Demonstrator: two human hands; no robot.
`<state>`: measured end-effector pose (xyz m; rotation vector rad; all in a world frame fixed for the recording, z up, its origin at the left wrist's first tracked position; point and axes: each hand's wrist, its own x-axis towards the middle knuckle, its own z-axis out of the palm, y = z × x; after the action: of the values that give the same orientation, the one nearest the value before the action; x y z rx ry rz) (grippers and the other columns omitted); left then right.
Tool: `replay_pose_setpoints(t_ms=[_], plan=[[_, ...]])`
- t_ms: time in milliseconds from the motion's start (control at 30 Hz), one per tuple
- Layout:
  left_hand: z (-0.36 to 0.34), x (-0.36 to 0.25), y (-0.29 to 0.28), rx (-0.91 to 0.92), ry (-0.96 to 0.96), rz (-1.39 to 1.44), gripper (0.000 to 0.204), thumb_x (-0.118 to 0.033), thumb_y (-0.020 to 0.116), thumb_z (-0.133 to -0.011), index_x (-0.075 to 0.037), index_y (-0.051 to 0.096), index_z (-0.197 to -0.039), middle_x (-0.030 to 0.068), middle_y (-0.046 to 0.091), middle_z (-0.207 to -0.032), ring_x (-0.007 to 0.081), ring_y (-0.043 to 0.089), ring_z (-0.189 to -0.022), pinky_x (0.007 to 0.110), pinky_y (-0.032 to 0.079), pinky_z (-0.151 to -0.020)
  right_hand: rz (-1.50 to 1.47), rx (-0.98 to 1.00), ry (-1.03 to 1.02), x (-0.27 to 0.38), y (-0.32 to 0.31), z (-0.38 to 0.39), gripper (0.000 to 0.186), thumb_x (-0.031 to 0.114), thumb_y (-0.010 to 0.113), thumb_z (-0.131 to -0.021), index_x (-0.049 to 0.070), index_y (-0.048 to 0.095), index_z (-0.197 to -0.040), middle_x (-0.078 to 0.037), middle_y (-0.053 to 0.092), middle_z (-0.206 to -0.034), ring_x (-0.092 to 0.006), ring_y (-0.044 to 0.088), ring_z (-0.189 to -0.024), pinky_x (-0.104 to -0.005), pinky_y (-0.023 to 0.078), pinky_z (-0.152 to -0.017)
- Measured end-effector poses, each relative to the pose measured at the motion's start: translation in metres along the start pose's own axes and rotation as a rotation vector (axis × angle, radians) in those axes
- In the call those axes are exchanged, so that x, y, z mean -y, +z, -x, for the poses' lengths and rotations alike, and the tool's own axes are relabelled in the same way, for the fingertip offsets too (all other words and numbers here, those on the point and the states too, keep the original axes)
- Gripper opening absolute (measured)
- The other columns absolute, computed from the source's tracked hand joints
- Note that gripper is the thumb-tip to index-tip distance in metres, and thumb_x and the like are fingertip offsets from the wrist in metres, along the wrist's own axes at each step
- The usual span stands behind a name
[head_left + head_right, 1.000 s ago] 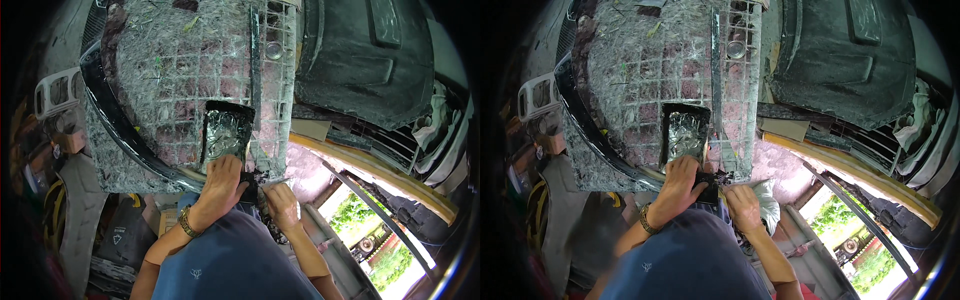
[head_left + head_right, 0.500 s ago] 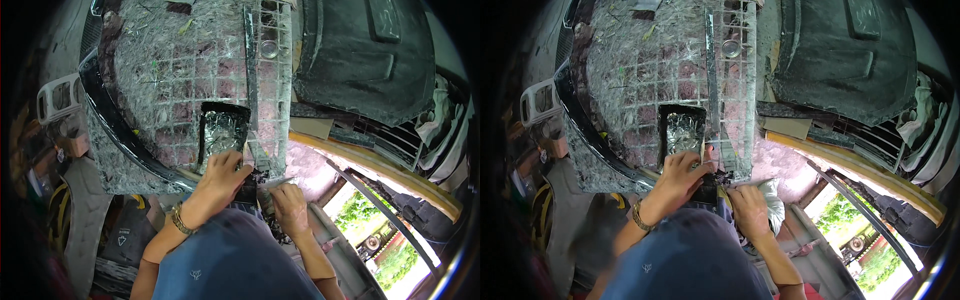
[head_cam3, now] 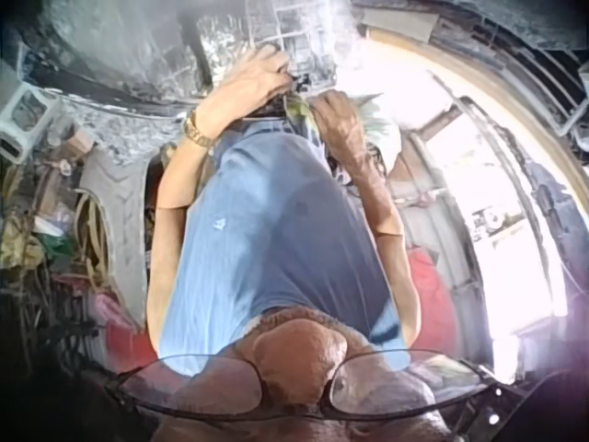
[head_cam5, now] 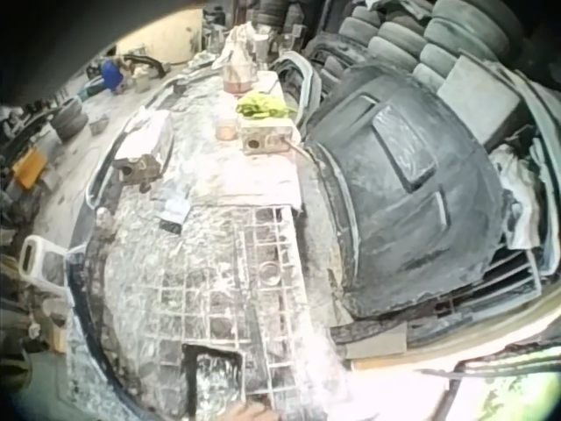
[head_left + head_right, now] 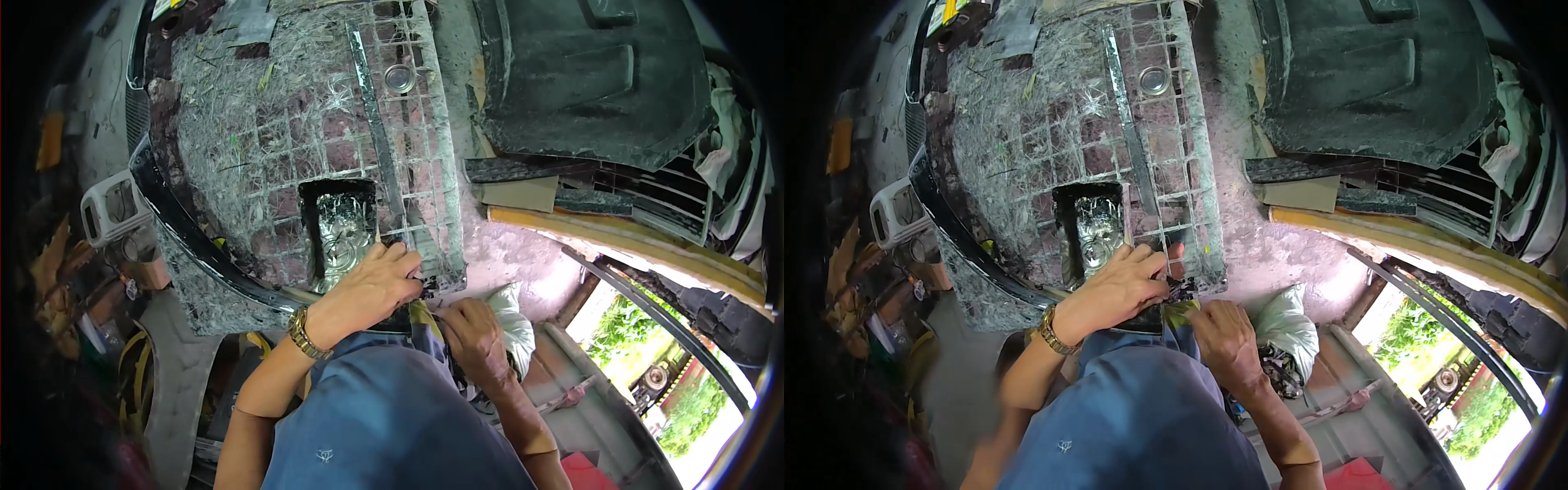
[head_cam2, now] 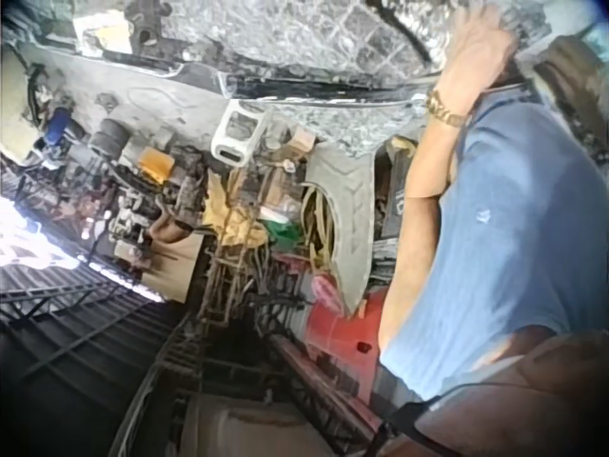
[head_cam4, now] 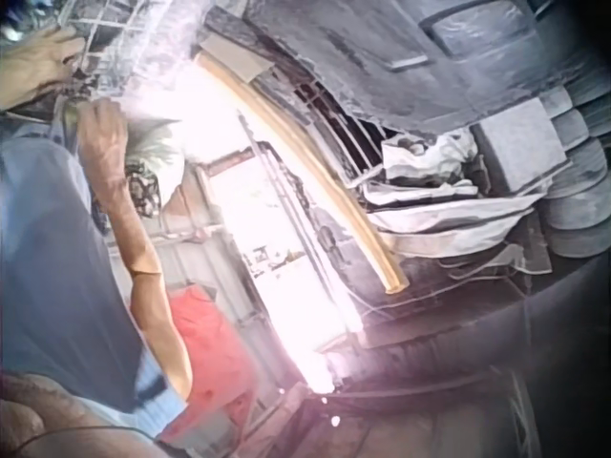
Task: Preparing a car trim piece by cutting and cleaning.
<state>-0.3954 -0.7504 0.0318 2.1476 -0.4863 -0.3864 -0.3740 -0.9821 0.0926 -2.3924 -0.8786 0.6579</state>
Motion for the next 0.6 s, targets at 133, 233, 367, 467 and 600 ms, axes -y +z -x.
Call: replay_pose_setpoints(t_ms=[133, 233, 367, 467, 600], plan=[[-0.002, 0.004, 0.004, 0.006, 0.009, 0.000, 0.011, -0.015, 0.071, -0.084, -0.010, 0.072, -0.094, 0.0032, 0.055, -0.107, 0.0238, 0.051, -0.099, 0.039, 0.040, -0.086, 0.045, -0.010, -0.062, -0.001, 0.007, -0.001, 0.019, -0.001, 0.066, -0.081, 0.000, 0.065, -0.100, -0.011, 0.058, -0.088, -0.0285, 0.060, -0.082, -0.0405, 0.050, -0.074], [0.002, 0.010, 0.011, -0.004, 0.005, 0.018, 0.012, -0.015, 0.072, -0.084, -0.011, 0.071, -0.095, 0.0034, 0.056, -0.109, 0.0241, 0.051, -0.099, 0.040, 0.040, -0.088, 0.058, 0.007, -0.098, 0.000, 0.011, -0.002, 0.021, -0.001, 0.066, -0.079, 0.000, 0.066, -0.101, -0.011, 0.058, -0.088, -0.0283, 0.060, -0.082, -0.0396, 0.050, -0.074], [0.003, 0.011, 0.011, -0.050, 0.022, 0.079, 0.007, -0.011, 0.068, -0.082, -0.007, 0.068, -0.087, 0.0059, 0.054, -0.098, 0.0252, 0.051, -0.098, 0.038, 0.040, -0.085, 0.065, 0.029, -0.124, 0.005, 0.012, -0.008, 0.022, -0.001, 0.065, -0.079, 0.000, 0.066, -0.101, -0.011, 0.058, -0.087, -0.0280, 0.060, -0.082, -0.0386, 0.051, -0.074], [0.006, 0.015, 0.016, -0.102, 0.056, 0.092, 0.011, -0.009, 0.068, -0.080, -0.006, 0.068, -0.090, 0.0062, 0.053, -0.098, 0.0255, 0.051, -0.099, 0.038, 0.040, -0.085, 0.087, 0.050, -0.139, 0.008, 0.012, -0.011, 0.021, -0.001, 0.064, -0.080, -0.001, 0.065, -0.101, -0.011, 0.057, -0.086, -0.0277, 0.059, -0.080, -0.0380, 0.050, -0.073], [0.009, 0.016, 0.017, -0.118, 0.044, 0.111, 0.019, -0.009, 0.073, -0.080, -0.007, 0.067, -0.098, 0.0040, 0.057, -0.106, 0.0249, 0.051, -0.099, 0.040, 0.039, -0.087, 0.115, 0.054, -0.151, 0.010, 0.014, -0.012, 0.020, -0.001, 0.064, -0.080, -0.002, 0.065, -0.100, -0.011, 0.056, -0.084, -0.0272, 0.058, -0.078, -0.0374, 0.050, -0.072]])
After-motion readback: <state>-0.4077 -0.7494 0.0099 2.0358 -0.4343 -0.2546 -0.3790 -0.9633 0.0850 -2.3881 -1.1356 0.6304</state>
